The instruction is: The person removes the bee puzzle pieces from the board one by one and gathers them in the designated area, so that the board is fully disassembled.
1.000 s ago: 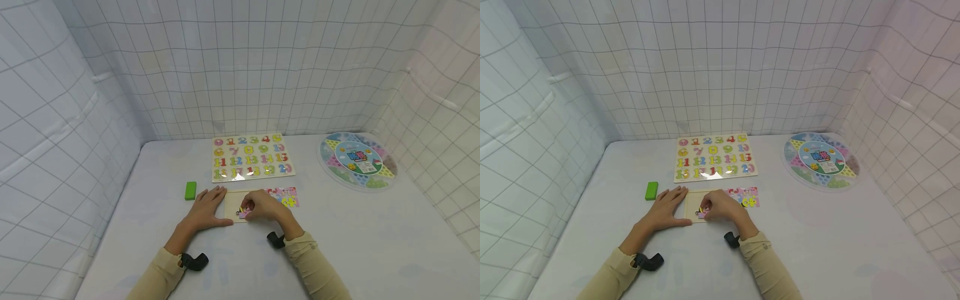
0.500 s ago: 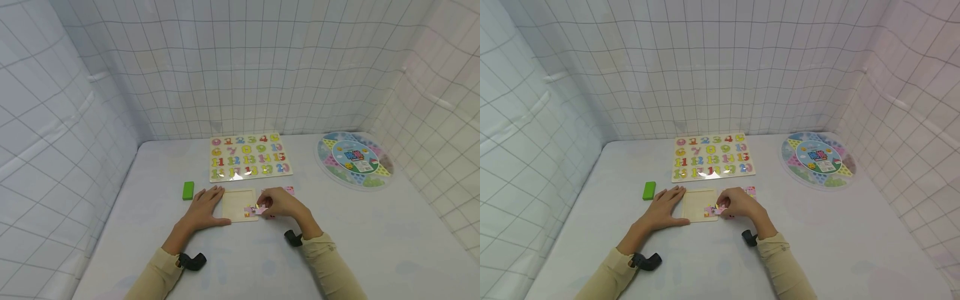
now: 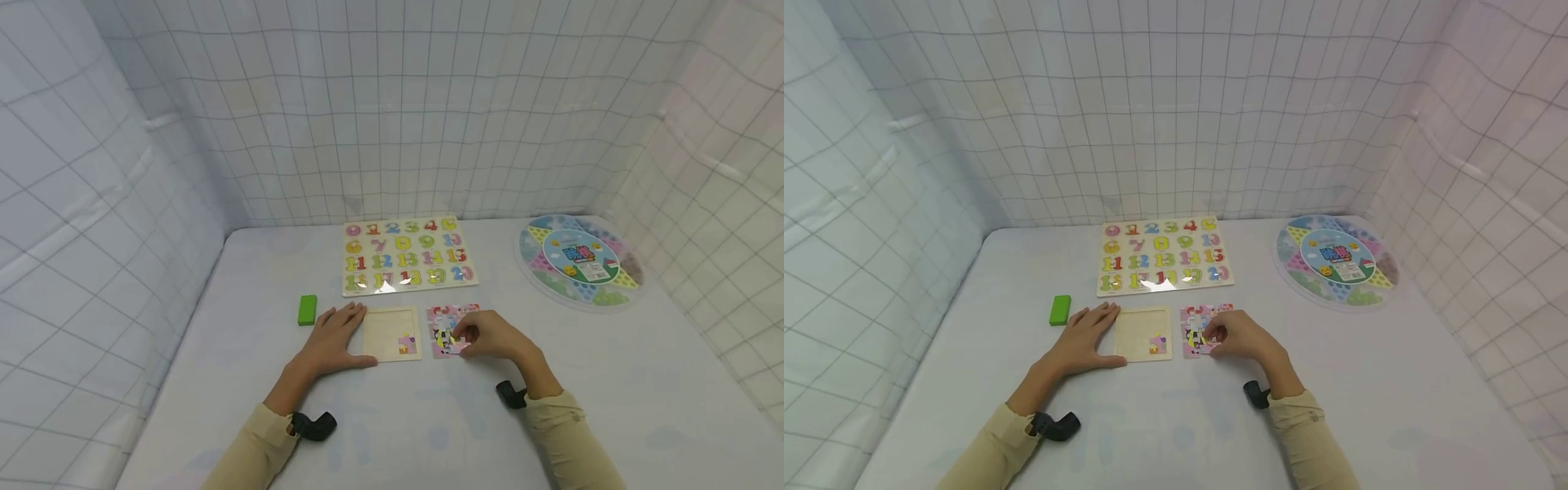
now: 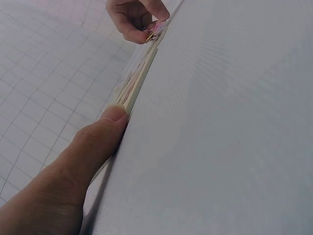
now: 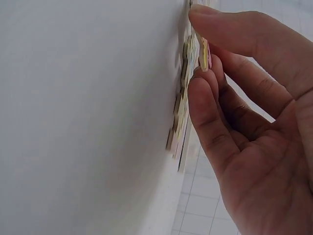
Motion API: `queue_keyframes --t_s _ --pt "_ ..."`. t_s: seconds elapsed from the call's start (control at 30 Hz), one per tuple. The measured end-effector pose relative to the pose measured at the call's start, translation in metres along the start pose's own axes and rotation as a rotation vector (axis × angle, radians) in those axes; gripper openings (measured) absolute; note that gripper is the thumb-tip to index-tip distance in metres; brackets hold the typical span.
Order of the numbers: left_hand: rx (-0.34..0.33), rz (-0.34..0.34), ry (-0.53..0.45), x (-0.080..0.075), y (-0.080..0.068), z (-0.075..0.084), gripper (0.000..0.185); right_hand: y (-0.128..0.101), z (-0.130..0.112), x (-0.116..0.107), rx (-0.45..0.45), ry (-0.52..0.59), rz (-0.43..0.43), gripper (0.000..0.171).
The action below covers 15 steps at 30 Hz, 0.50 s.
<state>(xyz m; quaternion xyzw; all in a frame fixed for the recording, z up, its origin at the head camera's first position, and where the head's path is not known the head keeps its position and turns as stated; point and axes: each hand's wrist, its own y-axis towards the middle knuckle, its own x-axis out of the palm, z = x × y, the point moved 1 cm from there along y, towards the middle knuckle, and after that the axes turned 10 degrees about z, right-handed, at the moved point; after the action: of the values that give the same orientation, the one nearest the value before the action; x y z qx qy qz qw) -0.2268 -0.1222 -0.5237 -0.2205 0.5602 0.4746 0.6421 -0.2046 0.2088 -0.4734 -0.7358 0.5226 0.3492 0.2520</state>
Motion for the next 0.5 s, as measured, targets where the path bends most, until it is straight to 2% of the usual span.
queue_keyframes --t_s 0.5 --pt "-0.014 -0.011 -0.003 0.0045 0.0002 -0.0037 0.114 -0.0035 0.0049 -0.0002 0.014 0.056 -0.043 0.023"
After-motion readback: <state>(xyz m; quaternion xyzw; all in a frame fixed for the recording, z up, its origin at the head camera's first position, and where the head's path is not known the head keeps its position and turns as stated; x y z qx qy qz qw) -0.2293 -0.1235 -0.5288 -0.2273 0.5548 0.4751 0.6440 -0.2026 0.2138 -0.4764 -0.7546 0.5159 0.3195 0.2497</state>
